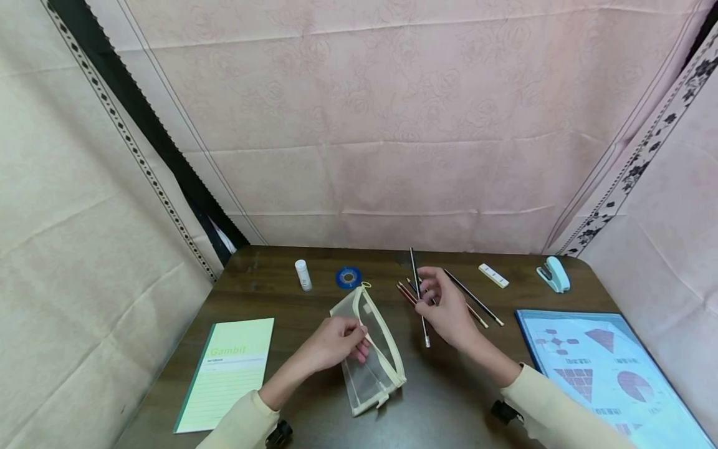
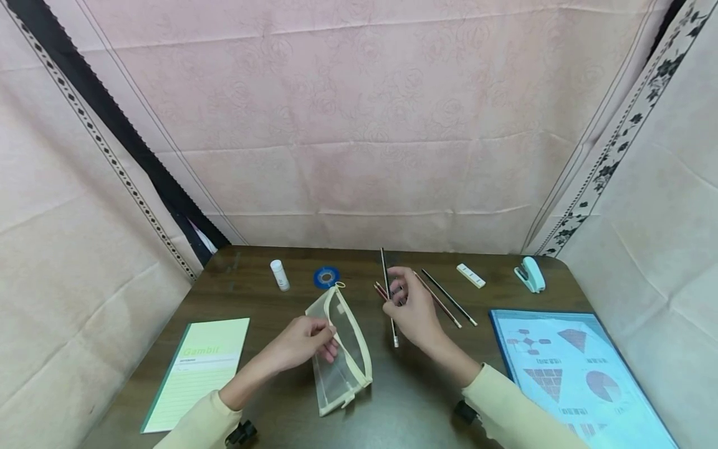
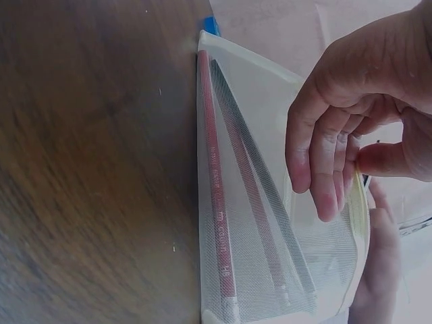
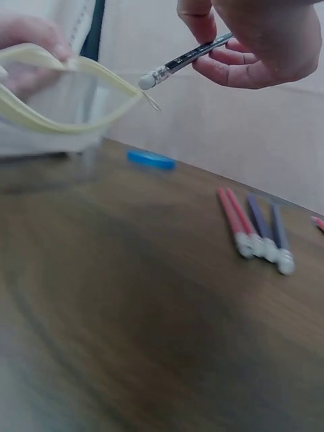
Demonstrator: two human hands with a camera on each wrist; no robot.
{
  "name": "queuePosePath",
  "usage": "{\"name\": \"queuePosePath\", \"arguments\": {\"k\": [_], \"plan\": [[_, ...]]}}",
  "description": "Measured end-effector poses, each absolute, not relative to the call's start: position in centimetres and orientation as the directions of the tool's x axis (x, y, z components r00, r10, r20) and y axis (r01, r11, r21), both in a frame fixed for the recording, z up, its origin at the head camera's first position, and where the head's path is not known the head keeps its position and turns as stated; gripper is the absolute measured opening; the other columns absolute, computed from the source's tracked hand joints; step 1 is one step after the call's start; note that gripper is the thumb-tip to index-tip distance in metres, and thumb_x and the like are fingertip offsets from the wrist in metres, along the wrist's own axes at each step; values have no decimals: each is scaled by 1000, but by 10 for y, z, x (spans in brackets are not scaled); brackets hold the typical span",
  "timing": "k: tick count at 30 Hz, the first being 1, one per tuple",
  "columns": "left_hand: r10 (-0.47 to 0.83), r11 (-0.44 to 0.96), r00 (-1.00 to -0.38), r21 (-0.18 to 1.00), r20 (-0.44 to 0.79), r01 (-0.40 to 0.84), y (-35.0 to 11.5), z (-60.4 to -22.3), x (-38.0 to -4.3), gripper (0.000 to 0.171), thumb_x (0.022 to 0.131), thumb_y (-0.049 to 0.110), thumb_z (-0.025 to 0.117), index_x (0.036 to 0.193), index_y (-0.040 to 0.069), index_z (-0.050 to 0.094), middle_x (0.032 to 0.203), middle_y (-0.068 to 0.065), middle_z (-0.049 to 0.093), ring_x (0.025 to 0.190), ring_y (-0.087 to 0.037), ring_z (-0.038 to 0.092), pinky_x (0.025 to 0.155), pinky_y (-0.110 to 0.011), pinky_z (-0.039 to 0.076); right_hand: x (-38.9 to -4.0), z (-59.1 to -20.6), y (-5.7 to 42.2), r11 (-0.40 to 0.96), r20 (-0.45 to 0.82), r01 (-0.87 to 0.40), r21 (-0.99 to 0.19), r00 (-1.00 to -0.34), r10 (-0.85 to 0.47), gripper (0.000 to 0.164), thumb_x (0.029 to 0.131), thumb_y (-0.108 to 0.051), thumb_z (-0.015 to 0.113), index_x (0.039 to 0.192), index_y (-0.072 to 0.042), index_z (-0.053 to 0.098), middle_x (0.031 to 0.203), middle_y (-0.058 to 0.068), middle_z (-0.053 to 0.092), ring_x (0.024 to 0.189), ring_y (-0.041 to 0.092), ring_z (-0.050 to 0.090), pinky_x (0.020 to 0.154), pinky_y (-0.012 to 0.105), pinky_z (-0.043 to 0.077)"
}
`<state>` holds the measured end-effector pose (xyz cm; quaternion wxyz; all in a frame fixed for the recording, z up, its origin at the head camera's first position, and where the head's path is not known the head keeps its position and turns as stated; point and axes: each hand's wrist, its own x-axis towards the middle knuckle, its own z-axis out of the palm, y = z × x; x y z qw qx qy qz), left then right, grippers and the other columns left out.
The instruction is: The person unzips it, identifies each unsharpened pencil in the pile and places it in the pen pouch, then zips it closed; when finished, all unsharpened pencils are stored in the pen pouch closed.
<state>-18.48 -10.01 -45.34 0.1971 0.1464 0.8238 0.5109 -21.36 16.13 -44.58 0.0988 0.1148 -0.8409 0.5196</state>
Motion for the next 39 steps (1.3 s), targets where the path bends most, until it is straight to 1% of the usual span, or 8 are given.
{"name": "queuePosePath", "arguments": {"k": [5, 12, 19, 24, 28, 32, 36, 39], "plan": [[434, 445, -884, 895, -175, 41, -100, -453, -184, 30, 100, 32, 51, 87, 8, 67, 80, -6, 72, 70, -20, 72, 71, -32, 60, -203, -434, 147, 328, 239, -256, -909, -967, -92, 56, 77, 6, 67, 127, -14, 49, 103, 15, 58, 85, 24, 62, 65, 26, 50], [428, 426, -888, 904, -171, 31, -98, -452, -186, 29, 101, 26, 50, 87, 7, 67, 81, -8, 72, 70, -22, 72, 70, -35, 60, -180, -406, 125, 222, 199, -226, -949, -970, -139, 55, 78, 10, 63, 128, -3, 45, 106, 25, 56, 86, 31, 61, 64, 24, 50], [429, 427, -883, 904, -190, 13, -98, -450, -187, 28, 101, 27, 50, 90, 8, 67, 82, -9, 72, 72, -22, 73, 73, -36, 60, -173, -408, 113, 224, 146, -186, -957, -972, -185, 53, 78, 12, 62, 126, -2, 44, 103, 25, 55, 84, 30, 61, 58, 24, 51], [431, 400, -887, 916, -167, 22, -96, -450, -187, 29, 101, 26, 50, 88, 7, 67, 81, -9, 73, 72, -25, 73, 72, -34, 60, -173, -417, 108, 212, 85, -133, -968, -971, -224, 55, 78, 13, 62, 127, -3, 43, 103, 24, 54, 82, 27, 61, 59, 41, 57], [430, 382, -889, 924, -158, 20, -94, -451, -187, 29, 101, 25, 49, 88, 5, 67, 82, -11, 73, 73, -26, 74, 74, -37, 60, -169, -419, 106, 232, 49, -109, -967, -967, -250, 54, 79, 11, 63, 127, -3, 43, 104, 24, 54, 81, 27, 61, 62, 47, 57], [432, 381, -886, 925, -165, 14, -95, -450, -187, 29, 101, 26, 49, 90, 6, 67, 84, -12, 74, 75, -27, 74, 76, -37, 60, -167, -422, 105, 247, 49, -119, -962, -961, -272, 54, 80, 11, 63, 128, -2, 42, 105, 25, 54, 81, 28, 62, 63, 50, 57], [437, 375, -883, 927, -170, 7, -95, -450, -186, 30, 101, 29, 49, 93, 7, 68, 86, -11, 74, 78, -28, 74, 77, -38, 60, -171, -436, 104, 246, 51, -117, -962, -964, -262, 56, 79, 11, 63, 129, -3, 41, 105, 23, 54, 82, 29, 62, 62, 51, 57], [439, 372, -882, 928, -172, 4, -94, -449, -186, 31, 101, 30, 50, 93, 7, 67, 86, -11, 73, 78, -28, 74, 77, -38, 60, -177, -450, 104, 243, 45, -108, -964, -967, -251, 57, 78, 11, 64, 128, -7, 43, 105, 21, 56, 81, 26, 62, 60, 46, 57]]}}
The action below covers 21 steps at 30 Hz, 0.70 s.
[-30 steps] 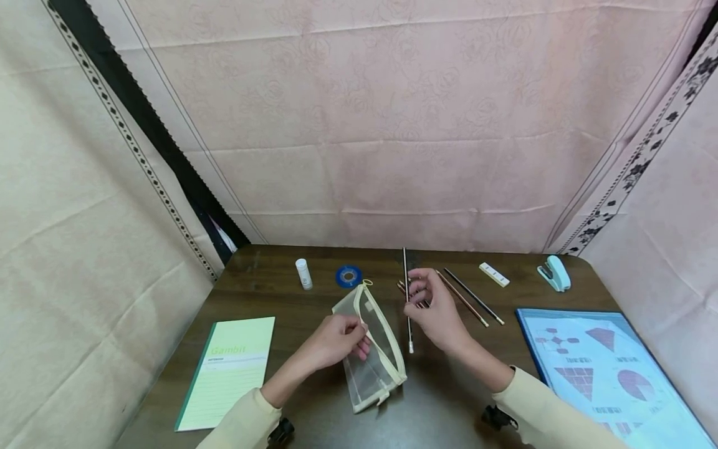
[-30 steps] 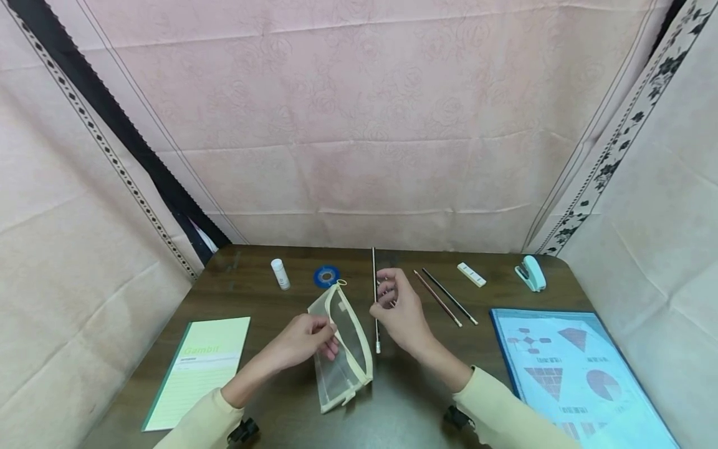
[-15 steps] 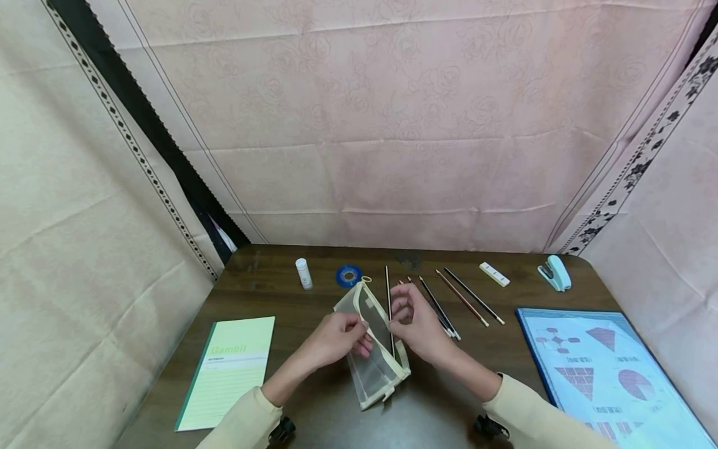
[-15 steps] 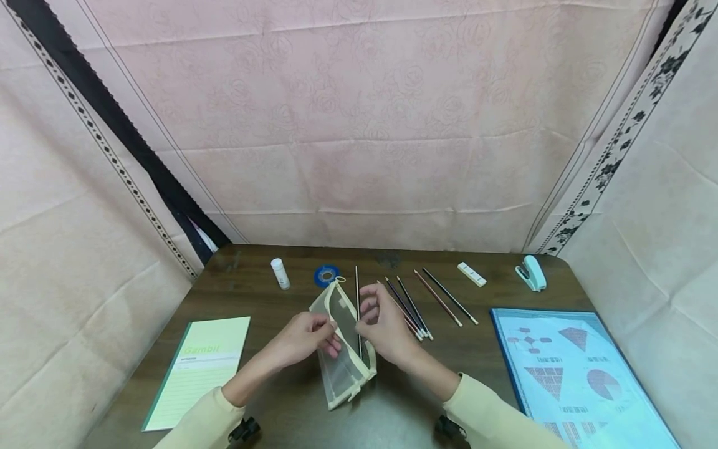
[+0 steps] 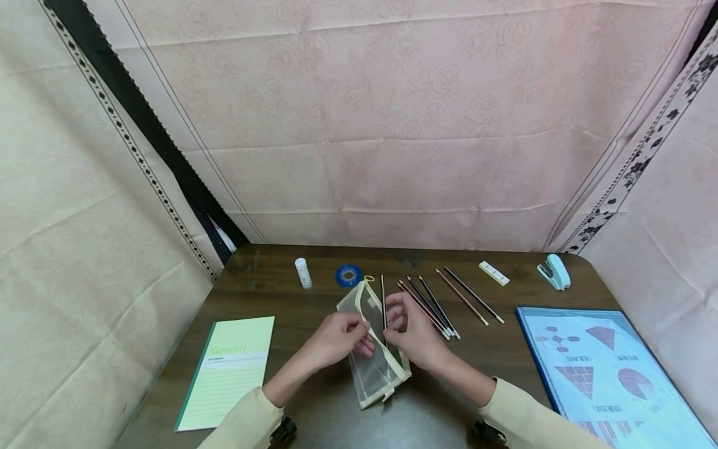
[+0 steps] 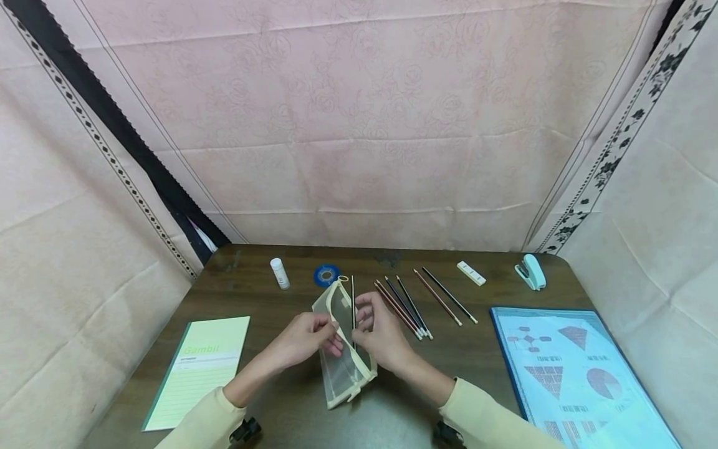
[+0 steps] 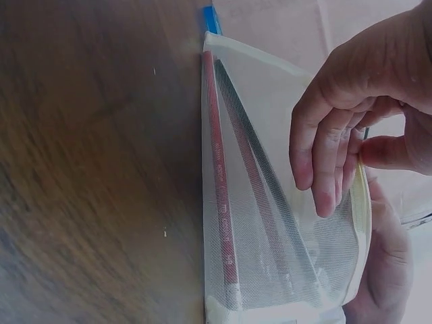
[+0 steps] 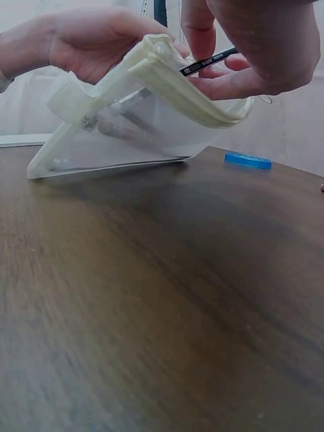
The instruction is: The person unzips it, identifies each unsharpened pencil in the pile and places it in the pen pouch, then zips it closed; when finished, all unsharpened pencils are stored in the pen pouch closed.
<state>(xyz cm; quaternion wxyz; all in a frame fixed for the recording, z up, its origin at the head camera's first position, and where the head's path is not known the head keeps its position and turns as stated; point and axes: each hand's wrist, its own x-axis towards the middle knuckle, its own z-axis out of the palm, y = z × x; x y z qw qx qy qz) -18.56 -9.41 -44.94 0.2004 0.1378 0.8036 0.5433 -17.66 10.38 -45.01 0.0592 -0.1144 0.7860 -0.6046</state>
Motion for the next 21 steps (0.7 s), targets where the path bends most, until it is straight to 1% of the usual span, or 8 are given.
{"name": "queuePosePath", "arguments": {"k": [3, 5, 7, 10, 15, 19, 21], "plan": [[437, 381, -883, 925, -172, 8, -94, -449, -185, 30, 101, 30, 50, 92, 7, 67, 85, -10, 73, 76, -26, 74, 77, -36, 60, -181, -460, 104, 267, 33, -104, -958, -966, -256, 57, 77, 10, 65, 126, -10, 46, 102, 17, 58, 77, 21, 62, 57, 37, 57], [434, 387, -885, 922, -172, 11, -93, -450, -185, 29, 101, 28, 50, 91, 7, 67, 85, -10, 73, 75, -25, 74, 76, -35, 60, -182, -463, 104, 318, 23, -108, -942, -966, -259, 56, 76, 8, 66, 125, -13, 48, 100, 13, 59, 75, 17, 61, 56, 30, 54], [433, 392, -885, 920, -172, 13, -92, -450, -185, 28, 101, 26, 50, 91, 6, 67, 84, -10, 73, 75, -24, 73, 75, -35, 60, -183, -464, 104, 368, 16, -116, -923, -964, -265, 55, 76, 6, 67, 124, -14, 50, 98, 10, 60, 74, 15, 60, 57, 27, 52], [434, 386, -885, 922, -170, 12, -90, -450, -184, 28, 100, 25, 50, 90, 5, 67, 84, -12, 73, 75, -26, 73, 73, -37, 60, -183, -464, 104, 426, 13, -133, -895, -962, -274, 53, 76, 4, 68, 124, -14, 51, 97, 8, 61, 74, 15, 60, 59, 26, 52], [437, 379, -885, 925, -163, 17, -89, -451, -184, 29, 101, 24, 50, 90, 3, 66, 84, -14, 73, 75, -27, 73, 72, -37, 60, -183, -462, 104, 464, 14, -153, -873, -957, -290, 50, 78, 0, 70, 123, -11, 51, 97, 8, 62, 74, 15, 60, 61, 25, 51], [443, 389, -881, 921, -165, 23, -90, -451, -183, 29, 101, 25, 50, 91, 4, 66, 84, -12, 73, 75, -26, 73, 74, -38, 60, -182, -462, 105, 479, 14, -158, -863, -957, -290, 47, 81, -5, 72, 123, -11, 52, 97, 8, 63, 73, 15, 60, 59, 25, 50], [443, 389, -881, 921, -166, 22, -91, -451, -183, 29, 101, 25, 49, 91, 4, 67, 84, -12, 73, 75, -25, 73, 74, -39, 60, -181, -462, 107, 463, 13, -153, -873, -957, -291, 47, 81, -6, 72, 123, -10, 52, 98, 9, 63, 71, 15, 60, 56, 27, 51]]}}
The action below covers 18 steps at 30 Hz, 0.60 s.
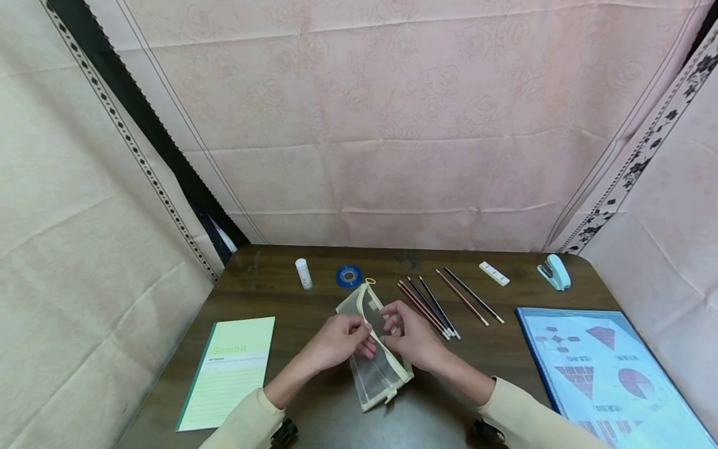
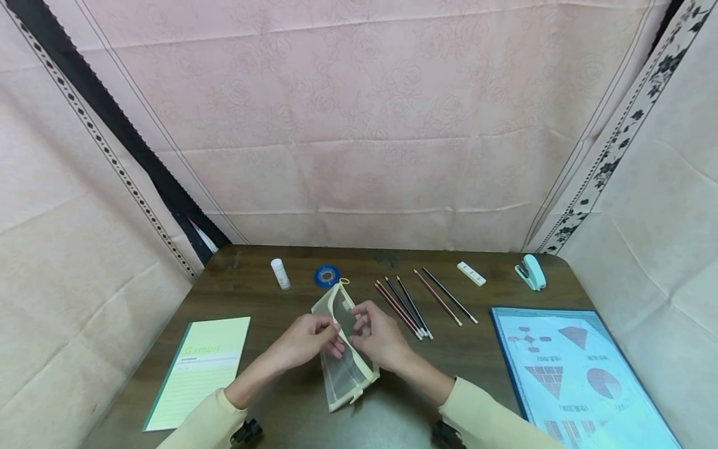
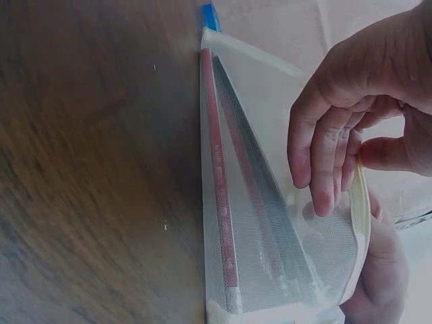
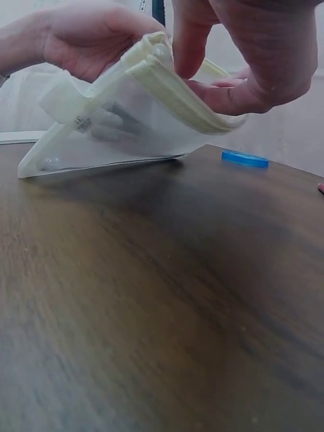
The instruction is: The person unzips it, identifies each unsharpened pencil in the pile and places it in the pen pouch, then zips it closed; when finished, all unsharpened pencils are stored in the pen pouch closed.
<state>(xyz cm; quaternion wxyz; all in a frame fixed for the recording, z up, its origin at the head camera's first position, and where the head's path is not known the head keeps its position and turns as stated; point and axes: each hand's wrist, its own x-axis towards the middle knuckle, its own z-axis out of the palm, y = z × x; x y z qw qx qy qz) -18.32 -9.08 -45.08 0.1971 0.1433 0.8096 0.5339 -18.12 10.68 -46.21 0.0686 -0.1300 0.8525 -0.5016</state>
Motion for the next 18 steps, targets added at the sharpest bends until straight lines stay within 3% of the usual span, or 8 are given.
{"name": "queuePosePath", "arguments": {"k": [5, 11, 15, 18], "plan": [[438, 379, -882, 925, -173, 7, -91, -451, -183, 29, 101, 25, 49, 91, 5, 66, 84, -11, 73, 75, -25, 73, 76, -42, 60, -179, -461, 112, 377, -8, -100, -921, -962, -274, 48, 83, -8, 73, 124, -11, 50, 101, 13, 60, 69, 18, 63, 50, 38, 55], [435, 372, -883, 928, -177, -3, -91, -451, -184, 29, 101, 26, 48, 92, 5, 66, 85, -11, 73, 76, -27, 73, 75, -42, 60, -179, -457, 119, 313, -19, -47, -949, -979, -205, 45, 83, -7, 73, 122, -15, 52, 103, 16, 59, 75, 30, 65, 55, 45, 57], [433, 368, -884, 930, -175, -4, -91, -451, -183, 29, 101, 25, 49, 91, 5, 66, 85, -12, 73, 76, -27, 73, 75, -42, 60, -175, -444, 123, 275, -7, -43, -960, -984, -178, 41, 85, -4, 69, 121, -15, 52, 106, 21, 58, 83, 39, 65, 54, 44, 57], [434, 368, -884, 930, -173, -1, -90, -451, -183, 30, 101, 27, 50, 90, 4, 66, 84, -12, 73, 75, -27, 73, 75, -41, 60, -171, -433, 128, 272, 14, -58, -960, -987, -160, 39, 86, -3, 68, 120, -14, 52, 106, 22, 58, 82, 38, 65, 52, 41, 57]]}}
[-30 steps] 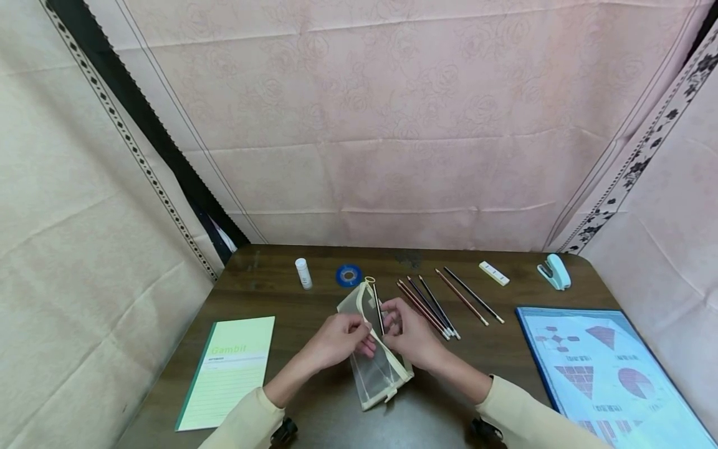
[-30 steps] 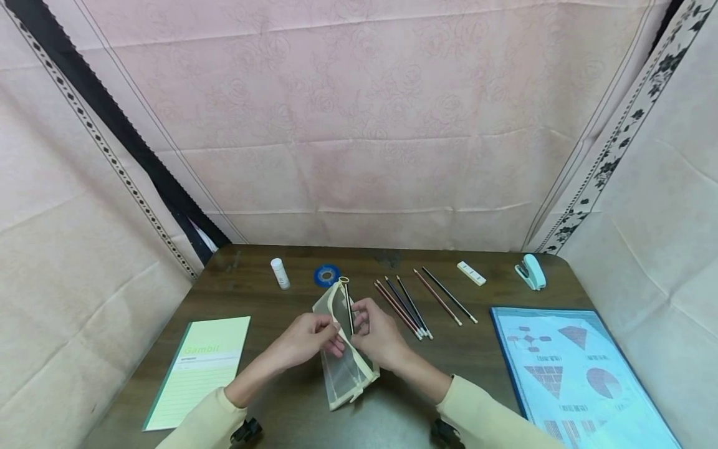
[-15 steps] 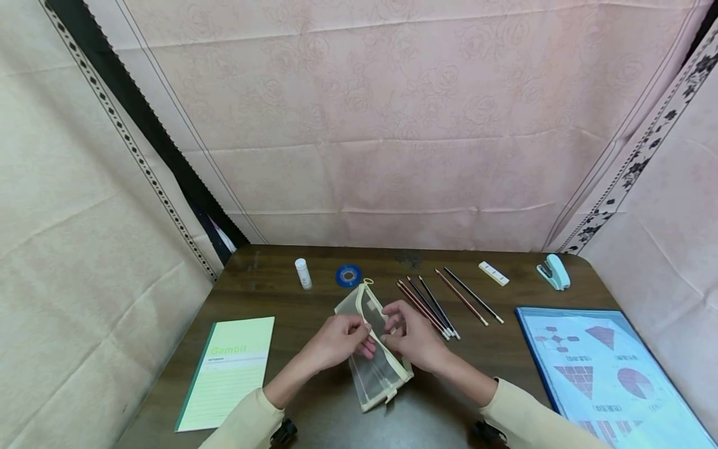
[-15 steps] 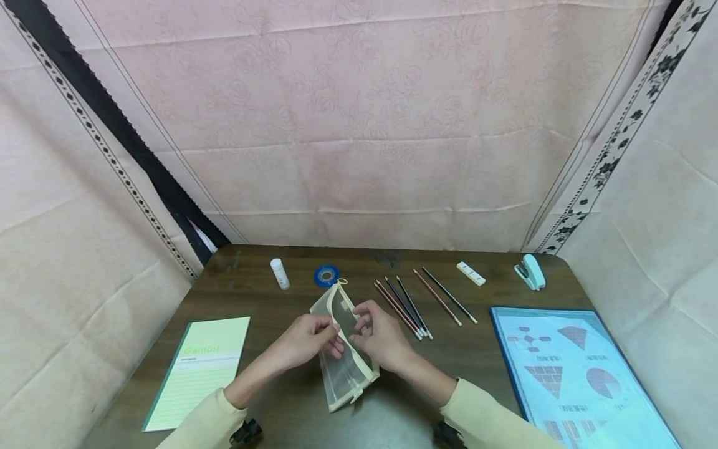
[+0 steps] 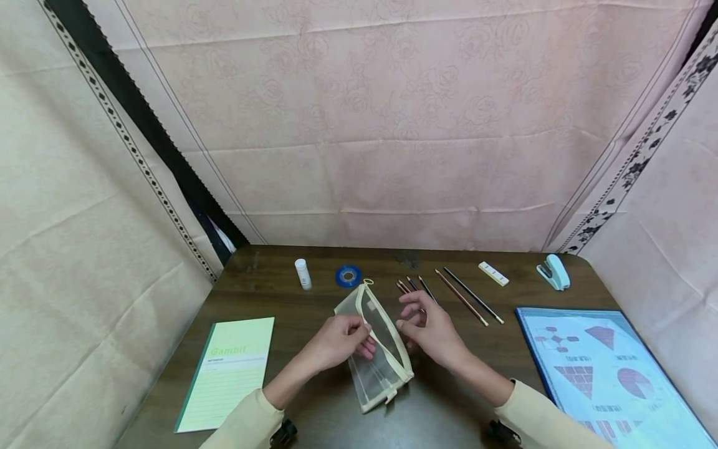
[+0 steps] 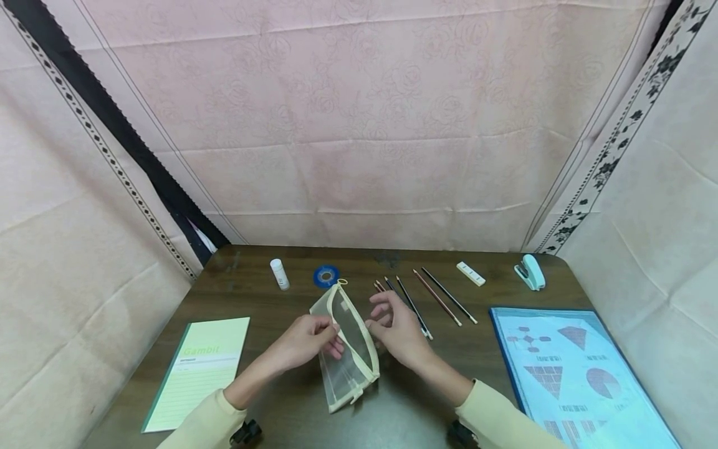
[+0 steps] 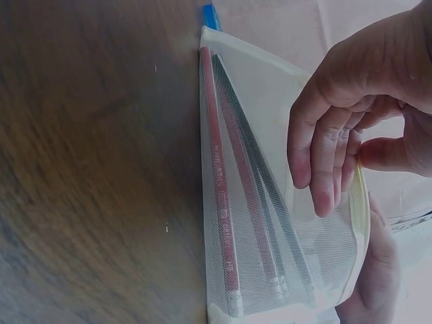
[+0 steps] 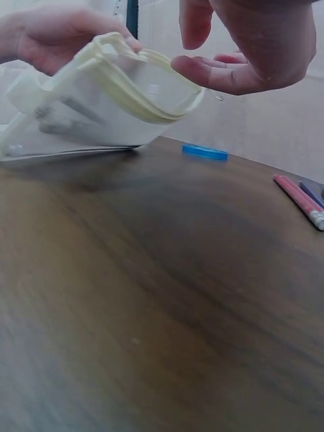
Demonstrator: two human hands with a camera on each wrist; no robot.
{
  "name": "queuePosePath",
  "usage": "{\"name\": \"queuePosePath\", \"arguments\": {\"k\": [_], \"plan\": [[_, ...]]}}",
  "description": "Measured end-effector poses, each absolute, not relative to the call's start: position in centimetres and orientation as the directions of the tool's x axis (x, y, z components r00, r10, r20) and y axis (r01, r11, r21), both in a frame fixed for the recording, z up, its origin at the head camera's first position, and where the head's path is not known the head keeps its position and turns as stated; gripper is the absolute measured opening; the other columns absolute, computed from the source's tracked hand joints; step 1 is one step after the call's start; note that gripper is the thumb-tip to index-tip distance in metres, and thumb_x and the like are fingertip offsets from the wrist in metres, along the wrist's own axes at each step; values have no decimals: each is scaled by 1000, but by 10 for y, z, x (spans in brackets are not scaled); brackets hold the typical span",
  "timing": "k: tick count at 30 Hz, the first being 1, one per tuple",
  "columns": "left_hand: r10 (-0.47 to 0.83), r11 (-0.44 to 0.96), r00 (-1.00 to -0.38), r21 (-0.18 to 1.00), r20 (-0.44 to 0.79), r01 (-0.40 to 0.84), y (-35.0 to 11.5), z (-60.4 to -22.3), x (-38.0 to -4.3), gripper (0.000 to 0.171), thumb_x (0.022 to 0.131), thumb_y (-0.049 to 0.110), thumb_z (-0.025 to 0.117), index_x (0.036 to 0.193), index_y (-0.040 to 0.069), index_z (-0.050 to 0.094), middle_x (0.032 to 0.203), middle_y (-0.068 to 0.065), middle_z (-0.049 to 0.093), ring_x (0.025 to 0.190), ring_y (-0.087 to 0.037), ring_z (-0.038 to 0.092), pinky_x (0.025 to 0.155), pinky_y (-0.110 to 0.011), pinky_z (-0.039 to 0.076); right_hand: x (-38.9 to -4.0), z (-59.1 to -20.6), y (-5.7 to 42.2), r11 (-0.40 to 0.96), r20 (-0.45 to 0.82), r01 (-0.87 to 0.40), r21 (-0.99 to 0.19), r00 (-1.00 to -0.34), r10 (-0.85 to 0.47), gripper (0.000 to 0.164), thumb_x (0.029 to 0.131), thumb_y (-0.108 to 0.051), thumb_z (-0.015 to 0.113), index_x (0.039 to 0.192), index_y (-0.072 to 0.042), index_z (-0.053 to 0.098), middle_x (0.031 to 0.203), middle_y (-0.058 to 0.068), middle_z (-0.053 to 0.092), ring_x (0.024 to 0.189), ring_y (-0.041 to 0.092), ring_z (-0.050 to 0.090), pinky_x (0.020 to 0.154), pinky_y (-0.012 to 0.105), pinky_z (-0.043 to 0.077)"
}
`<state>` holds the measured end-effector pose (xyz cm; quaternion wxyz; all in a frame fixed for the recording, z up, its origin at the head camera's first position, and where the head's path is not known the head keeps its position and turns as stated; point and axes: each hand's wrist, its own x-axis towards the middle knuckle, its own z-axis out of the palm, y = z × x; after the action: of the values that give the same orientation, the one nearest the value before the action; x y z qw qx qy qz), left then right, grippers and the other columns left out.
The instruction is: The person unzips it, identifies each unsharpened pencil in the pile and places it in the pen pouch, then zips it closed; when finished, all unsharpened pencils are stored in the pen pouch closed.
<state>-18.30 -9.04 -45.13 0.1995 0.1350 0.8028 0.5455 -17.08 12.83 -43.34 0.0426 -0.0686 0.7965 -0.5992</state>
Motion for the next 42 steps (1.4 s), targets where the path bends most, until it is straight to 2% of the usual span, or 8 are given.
{"name": "queuePosePath", "arguments": {"k": [6, 13, 19, 23, 27, 30, 37, 42], "plan": [[440, 371, -883, 929, -162, 15, -90, -450, -183, 32, 99, 31, 53, 89, 4, 66, 83, -10, 73, 75, -26, 73, 75, -39, 60, -173, -428, 144, 303, 38, -72, -950, -992, -117, 36, 87, -7, 69, 118, -14, 54, 103, 16, 60, 76, 29, 63, 56, 43, 57], [429, 381, -887, 925, -172, 5, -92, -450, -182, 31, 100, 31, 52, 89, 5, 66, 83, -10, 73, 74, -24, 73, 74, -36, 60, -198, -462, 168, 323, 71, -98, -941, -993, -96, 35, 88, -16, 69, 120, -19, 54, 102, 12, 63, 81, 35, 63, 59, 45, 57], [434, 380, -885, 925, -168, 11, -93, -451, -182, 31, 99, 31, 52, 89, 5, 66, 83, -10, 73, 75, -25, 73, 74, -36, 60, -217, -474, 190, 430, 56, -77, -899, -996, -63, 38, 91, -24, 66, 127, -21, 53, 108, 9, 63, 87, 25, 64, 65, 34, 56], [435, 384, -885, 923, -169, 12, -93, -451, -182, 32, 99, 32, 52, 89, 5, 66, 84, -10, 73, 75, -25, 73, 73, -34, 60, -227, -475, 205, 441, 29, -39, -897, -999, -29, 39, 93, -26, 64, 130, -21, 52, 112, 10, 61, 91, 23, 60, 69, 38, 56], [435, 389, -884, 921, -173, 11, -94, -451, -183, 31, 99, 33, 52, 90, 6, 66, 84, -10, 73, 75, -24, 73, 73, -33, 60, -236, -476, 218, 449, 37, -37, -893, -999, -9, 39, 94, -25, 62, 131, -17, 51, 114, 12, 62, 93, 28, 61, 74, 43, 57], [433, 390, -885, 921, -173, 11, -94, -452, -183, 31, 100, 31, 51, 90, 6, 66, 84, -10, 73, 75, -24, 73, 74, -34, 60, -241, -478, 227, 468, 61, -54, -882, -998, 0, 39, 95, -24, 61, 131, -13, 51, 114, 13, 63, 95, 30, 62, 76, 43, 57], [428, 403, -886, 915, -180, 9, -94, -451, -183, 28, 101, 25, 49, 90, 6, 66, 83, -9, 72, 74, -22, 73, 74, -35, 60, -254, -484, 244, 567, 130, -80, -820, -990, 49, 33, 94, -24, 61, 125, -13, 56, 113, 11, 67, 103, 26, 64, 79, 30, 52], [428, 402, -886, 916, -179, 10, -94, -451, -184, 28, 101, 26, 49, 90, 6, 66, 84, -9, 72, 74, -23, 73, 73, -34, 60, -264, -487, 259, 645, 184, -108, -756, -981, 52, 32, 94, -21, 60, 124, -10, 59, 111, 12, 68, 103, 29, 65, 86, 37, 50]]}}
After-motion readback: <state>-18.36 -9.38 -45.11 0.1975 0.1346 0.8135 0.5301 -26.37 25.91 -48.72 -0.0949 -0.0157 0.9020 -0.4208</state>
